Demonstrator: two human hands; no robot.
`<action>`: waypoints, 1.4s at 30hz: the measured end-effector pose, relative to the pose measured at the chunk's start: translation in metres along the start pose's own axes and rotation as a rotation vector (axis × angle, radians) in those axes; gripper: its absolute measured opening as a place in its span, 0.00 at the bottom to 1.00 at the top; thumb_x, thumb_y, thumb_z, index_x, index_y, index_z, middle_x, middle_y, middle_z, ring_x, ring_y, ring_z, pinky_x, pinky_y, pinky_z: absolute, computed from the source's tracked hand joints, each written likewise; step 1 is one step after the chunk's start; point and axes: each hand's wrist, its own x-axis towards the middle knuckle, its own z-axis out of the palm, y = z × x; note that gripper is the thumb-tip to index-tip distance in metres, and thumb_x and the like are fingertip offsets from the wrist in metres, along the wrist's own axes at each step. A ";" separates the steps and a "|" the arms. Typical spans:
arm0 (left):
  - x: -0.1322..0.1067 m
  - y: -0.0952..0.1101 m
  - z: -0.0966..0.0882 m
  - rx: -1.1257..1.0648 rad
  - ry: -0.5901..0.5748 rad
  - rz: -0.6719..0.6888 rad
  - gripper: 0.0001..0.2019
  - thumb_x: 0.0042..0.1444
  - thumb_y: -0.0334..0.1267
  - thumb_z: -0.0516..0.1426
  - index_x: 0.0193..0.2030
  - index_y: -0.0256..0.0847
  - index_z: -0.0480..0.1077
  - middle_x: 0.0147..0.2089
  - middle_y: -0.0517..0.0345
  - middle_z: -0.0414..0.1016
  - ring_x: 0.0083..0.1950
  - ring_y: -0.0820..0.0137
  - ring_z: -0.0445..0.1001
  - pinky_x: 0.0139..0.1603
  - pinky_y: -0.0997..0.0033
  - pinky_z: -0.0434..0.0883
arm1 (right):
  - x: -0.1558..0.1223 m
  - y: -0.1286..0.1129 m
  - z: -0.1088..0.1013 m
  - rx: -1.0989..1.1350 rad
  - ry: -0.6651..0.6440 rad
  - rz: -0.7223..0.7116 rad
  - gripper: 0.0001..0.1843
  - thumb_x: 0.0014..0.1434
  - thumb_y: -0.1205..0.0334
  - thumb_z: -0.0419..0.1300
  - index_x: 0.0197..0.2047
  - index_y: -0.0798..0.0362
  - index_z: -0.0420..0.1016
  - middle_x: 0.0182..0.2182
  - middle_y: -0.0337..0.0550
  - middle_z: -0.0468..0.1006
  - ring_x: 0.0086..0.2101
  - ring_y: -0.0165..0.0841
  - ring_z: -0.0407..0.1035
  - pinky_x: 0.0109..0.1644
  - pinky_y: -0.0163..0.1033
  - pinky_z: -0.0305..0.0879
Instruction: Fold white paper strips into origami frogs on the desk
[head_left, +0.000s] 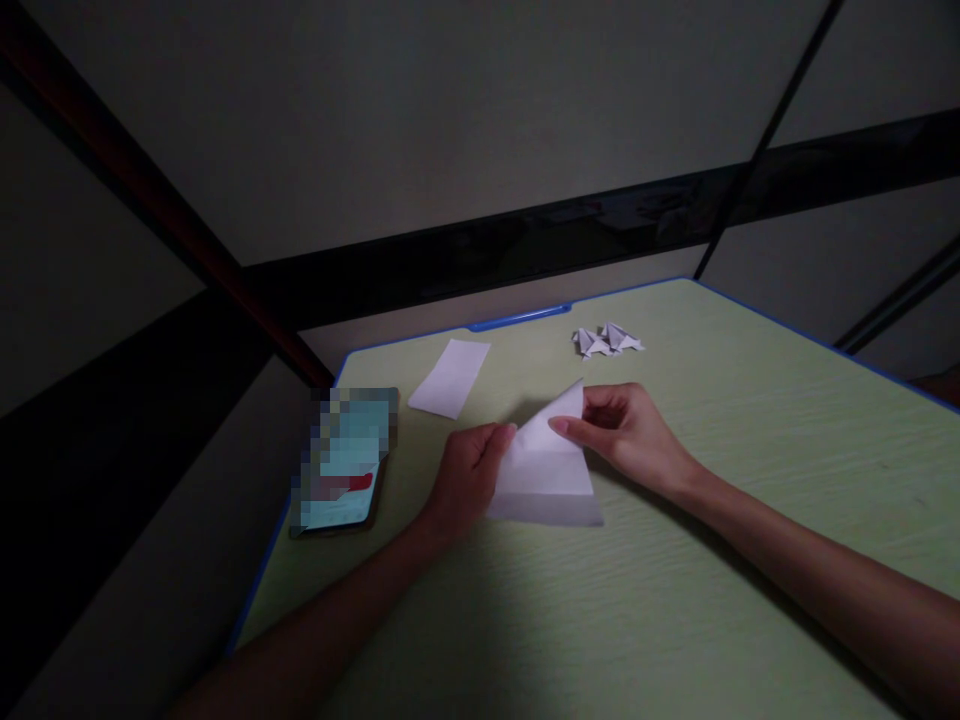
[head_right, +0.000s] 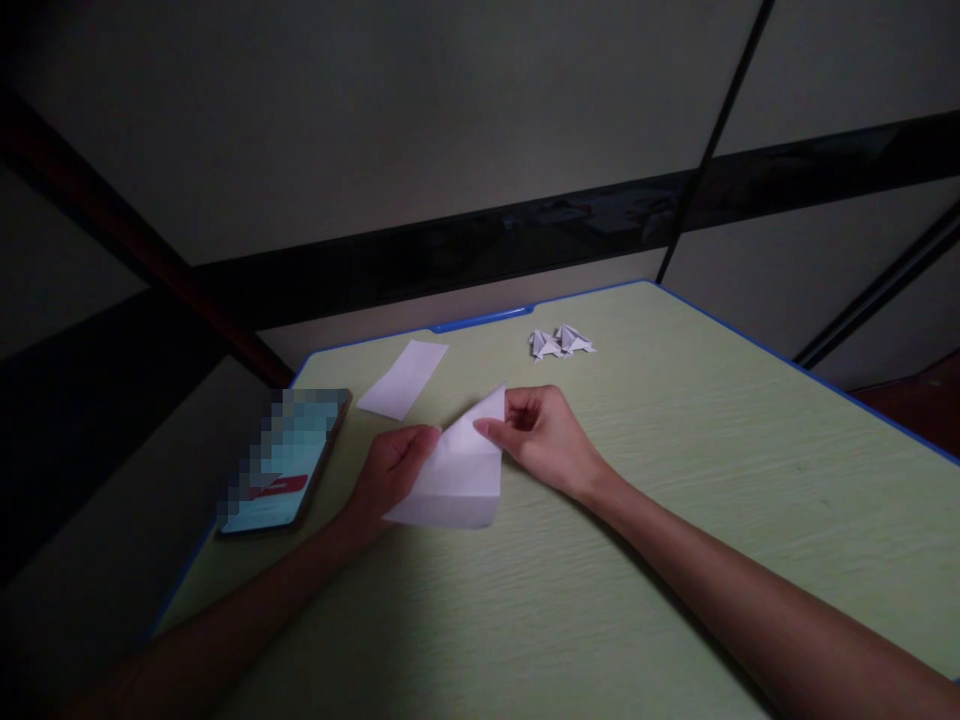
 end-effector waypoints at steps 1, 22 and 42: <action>0.000 0.000 0.000 -0.015 0.009 -0.002 0.18 0.49 0.44 0.48 0.13 0.38 0.51 0.14 0.67 0.48 0.17 0.81 0.48 0.17 0.78 0.47 | 0.000 0.000 0.000 0.001 0.004 0.002 0.08 0.42 0.62 0.59 0.21 0.59 0.68 0.18 0.39 0.69 0.19 0.25 0.61 0.22 0.33 0.57; 0.004 0.000 0.000 -0.062 -0.136 -0.051 0.15 0.44 0.42 0.53 0.15 0.35 0.59 0.15 0.67 0.52 0.18 0.81 0.50 0.18 0.79 0.48 | -0.001 0.001 0.001 -0.058 -0.017 -0.013 0.09 0.43 0.62 0.59 0.20 0.59 0.67 0.16 0.37 0.66 0.18 0.23 0.58 0.21 0.32 0.56; 0.001 0.003 -0.001 -0.021 -0.068 -0.052 0.15 0.45 0.42 0.52 0.15 0.35 0.58 0.15 0.68 0.51 0.18 0.81 0.48 0.17 0.79 0.46 | 0.002 0.000 0.007 0.227 -0.009 0.041 0.17 0.37 0.67 0.64 0.25 0.54 0.56 0.16 0.29 0.64 0.17 0.21 0.59 0.21 0.29 0.54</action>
